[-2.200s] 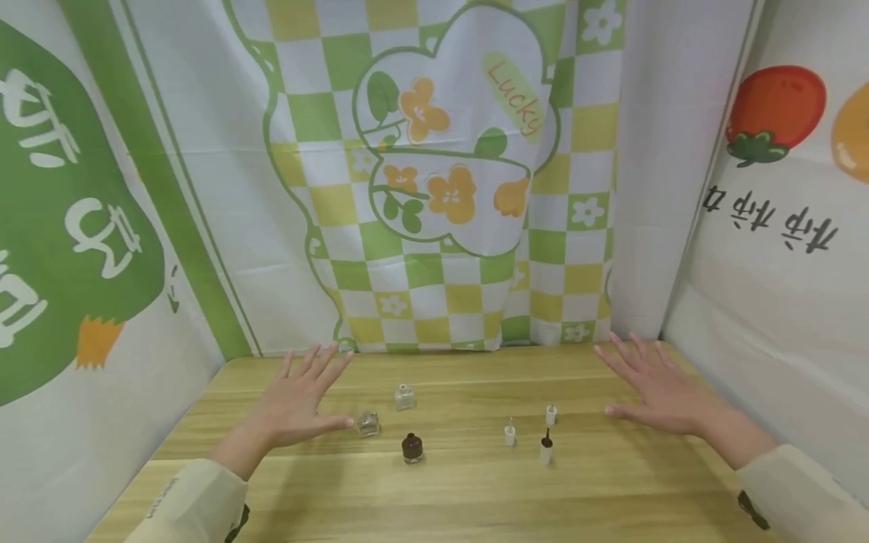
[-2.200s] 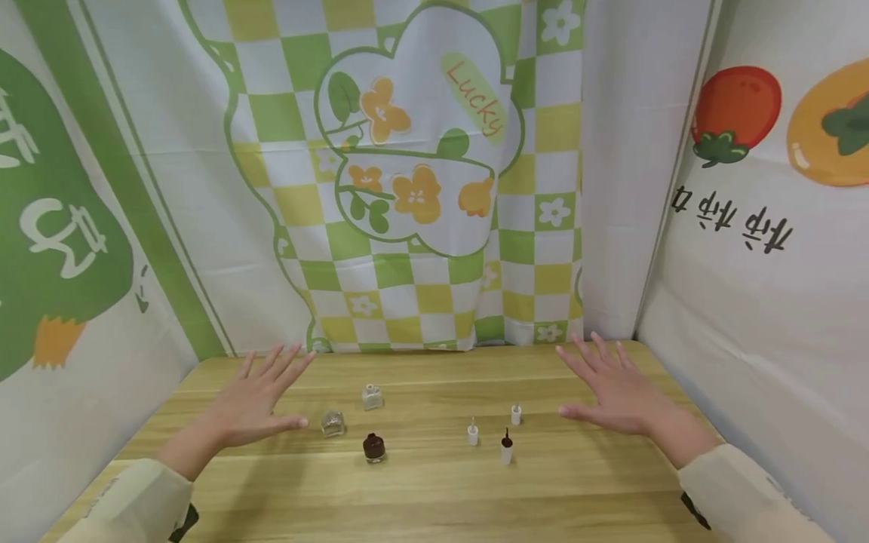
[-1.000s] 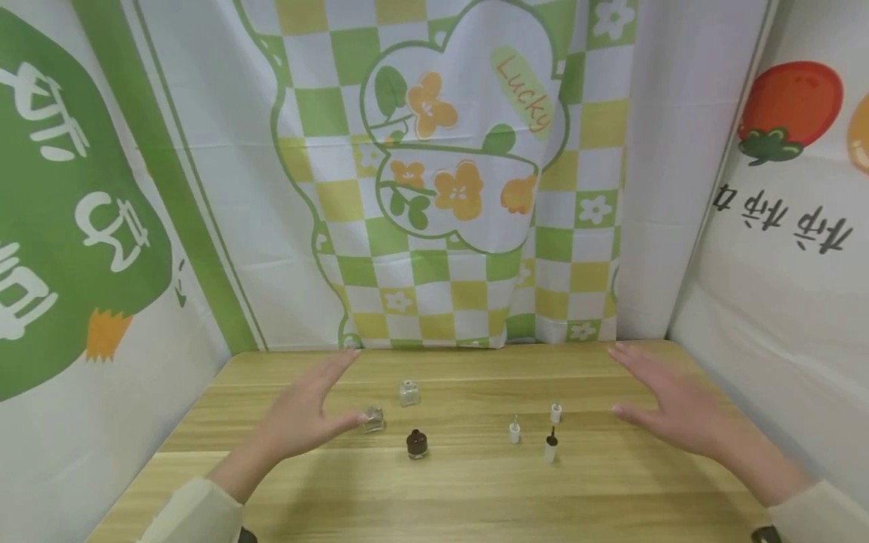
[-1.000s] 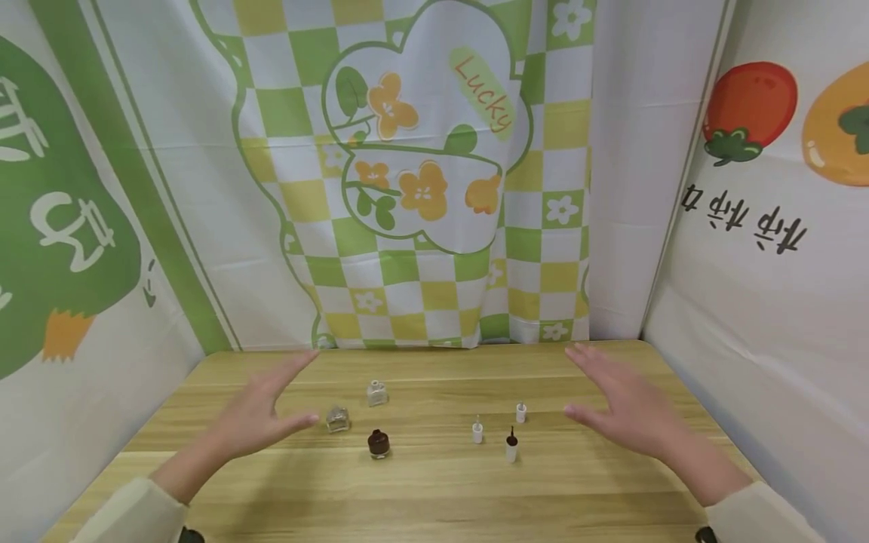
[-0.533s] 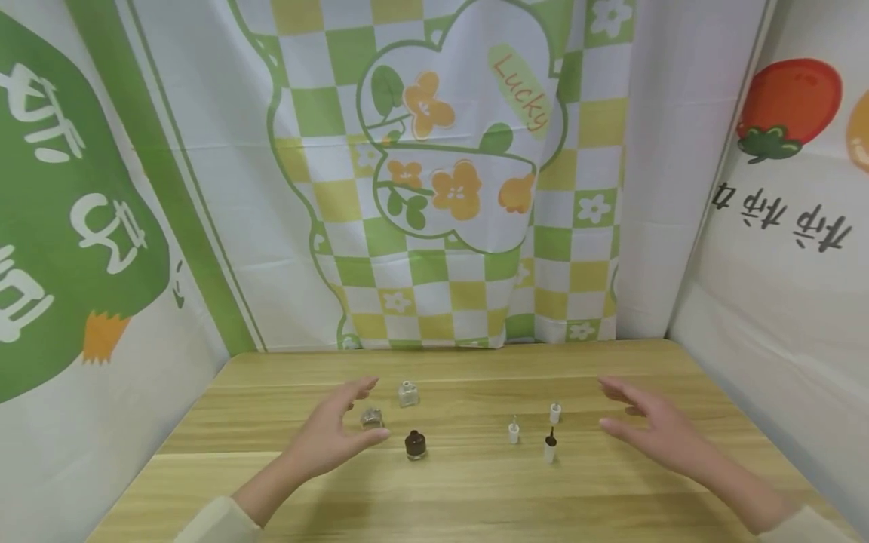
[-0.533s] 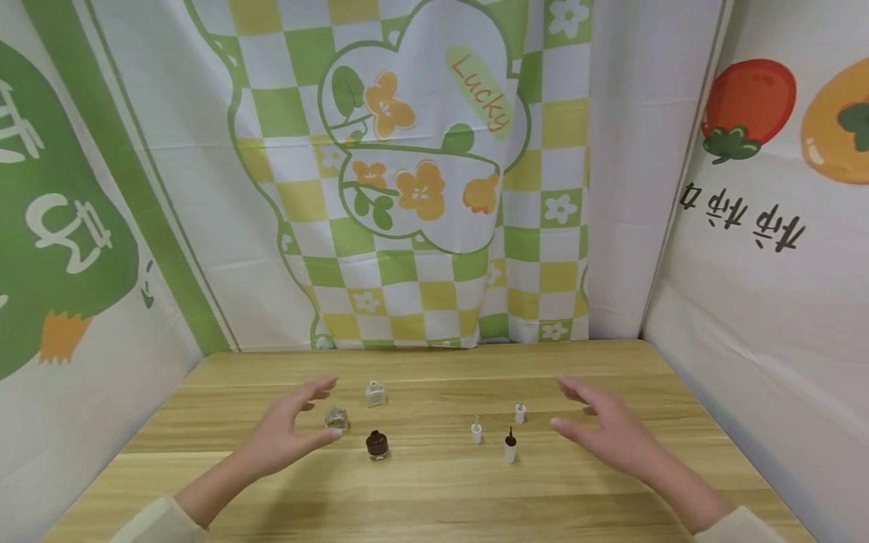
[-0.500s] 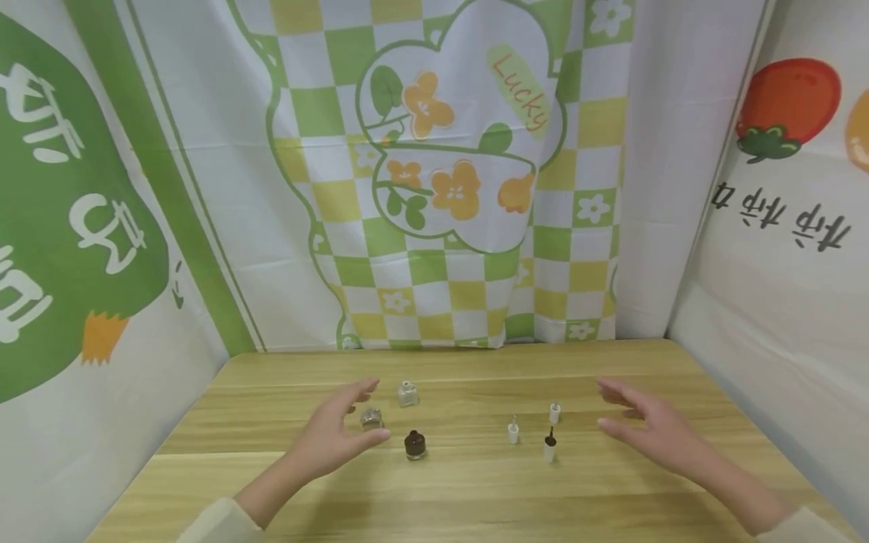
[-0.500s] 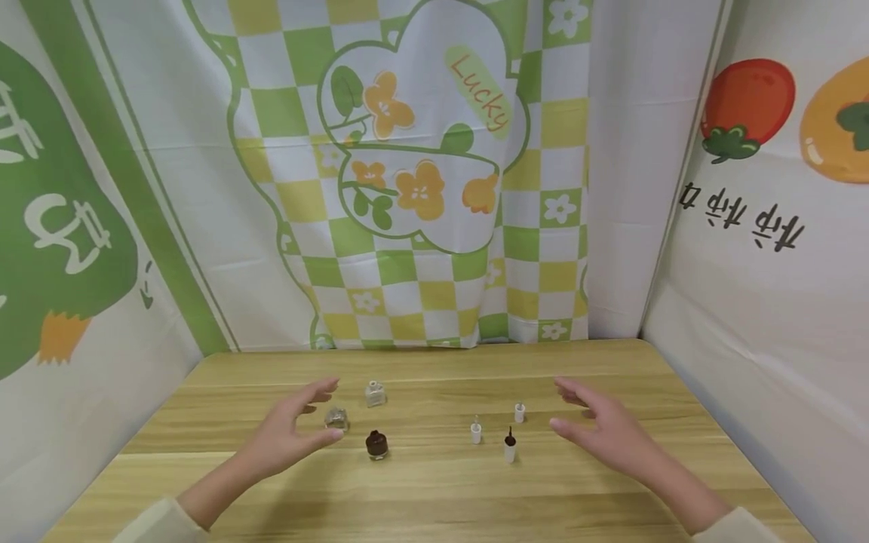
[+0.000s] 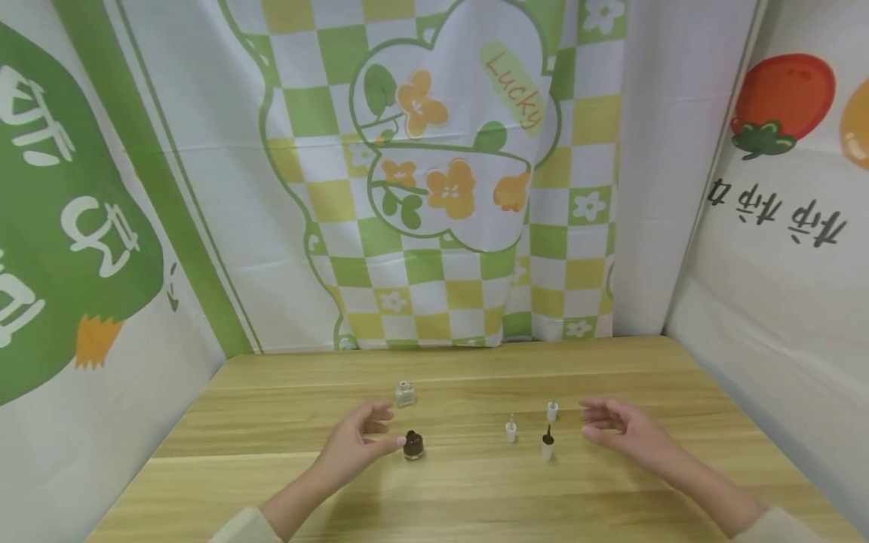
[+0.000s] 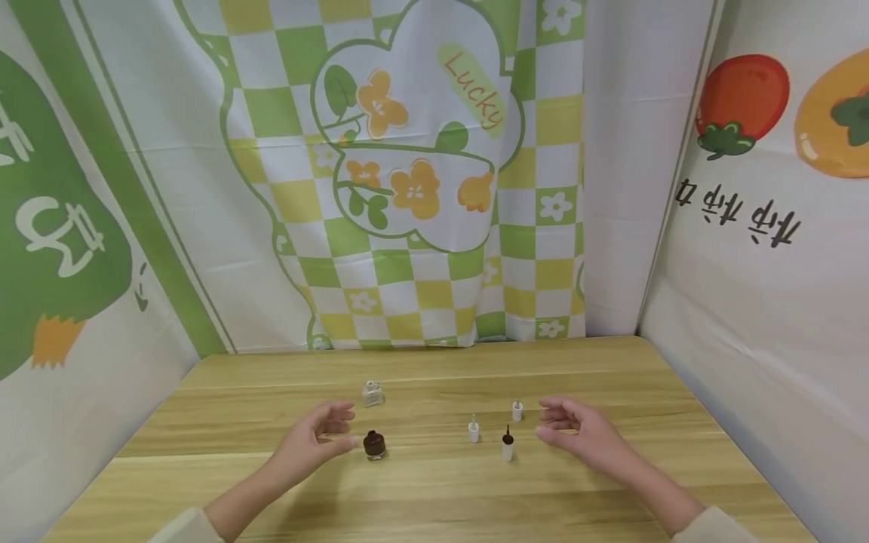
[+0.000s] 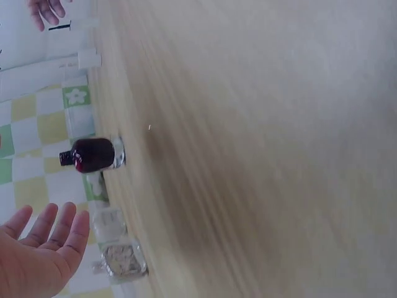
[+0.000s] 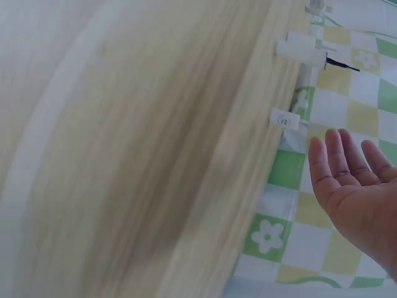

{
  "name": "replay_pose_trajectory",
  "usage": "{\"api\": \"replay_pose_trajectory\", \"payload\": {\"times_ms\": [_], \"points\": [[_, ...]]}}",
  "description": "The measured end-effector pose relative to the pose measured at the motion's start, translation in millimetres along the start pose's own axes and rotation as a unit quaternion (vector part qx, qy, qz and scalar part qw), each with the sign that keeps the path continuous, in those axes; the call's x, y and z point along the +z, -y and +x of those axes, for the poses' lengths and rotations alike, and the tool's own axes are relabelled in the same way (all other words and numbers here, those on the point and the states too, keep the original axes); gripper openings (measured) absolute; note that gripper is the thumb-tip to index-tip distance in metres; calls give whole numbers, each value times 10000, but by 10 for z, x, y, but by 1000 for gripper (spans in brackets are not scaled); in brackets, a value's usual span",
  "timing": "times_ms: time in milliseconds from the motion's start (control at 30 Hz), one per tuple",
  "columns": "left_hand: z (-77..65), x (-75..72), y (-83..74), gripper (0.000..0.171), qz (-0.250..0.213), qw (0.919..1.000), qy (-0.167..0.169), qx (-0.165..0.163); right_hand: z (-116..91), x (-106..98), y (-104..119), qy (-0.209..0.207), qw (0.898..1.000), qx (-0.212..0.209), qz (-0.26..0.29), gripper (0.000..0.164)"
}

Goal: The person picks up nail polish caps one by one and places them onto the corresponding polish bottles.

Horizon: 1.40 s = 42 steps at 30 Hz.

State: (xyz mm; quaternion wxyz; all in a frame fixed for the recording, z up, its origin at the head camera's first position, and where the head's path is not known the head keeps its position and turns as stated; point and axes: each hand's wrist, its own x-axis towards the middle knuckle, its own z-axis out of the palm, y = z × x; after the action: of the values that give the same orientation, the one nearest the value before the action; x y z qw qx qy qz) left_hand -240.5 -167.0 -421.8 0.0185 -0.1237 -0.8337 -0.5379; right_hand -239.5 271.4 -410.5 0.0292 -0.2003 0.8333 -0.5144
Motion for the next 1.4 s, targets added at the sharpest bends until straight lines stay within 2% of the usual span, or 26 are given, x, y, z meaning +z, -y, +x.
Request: {"api": "replay_pose_trajectory", "payload": {"times_ms": [167,333,467,800,1033,1233,1400], "points": [[4,74,47,63,-94,9995,105,-292,39,55,-60,250,9986,324,343,57],[-15,134,82,65,-186,9986,297,-391,66,107,-76,515,9953,500,657,60],[-18,176,81,66,-140,9987,275,-415,94,157,-79,591,9929,697,767,61],[9,277,99,62,-41,9979,99,-636,145,324,-95,337,9901,1132,755,57],[35,333,136,55,-148,9971,159,-728,209,420,-124,248,9895,1274,635,53],[70,367,158,51,-134,9976,187,-653,255,486,-127,117,9872,1527,454,50],[91,369,156,45,-98,9976,170,-659,274,520,-133,73,9878,1497,420,46]]}}
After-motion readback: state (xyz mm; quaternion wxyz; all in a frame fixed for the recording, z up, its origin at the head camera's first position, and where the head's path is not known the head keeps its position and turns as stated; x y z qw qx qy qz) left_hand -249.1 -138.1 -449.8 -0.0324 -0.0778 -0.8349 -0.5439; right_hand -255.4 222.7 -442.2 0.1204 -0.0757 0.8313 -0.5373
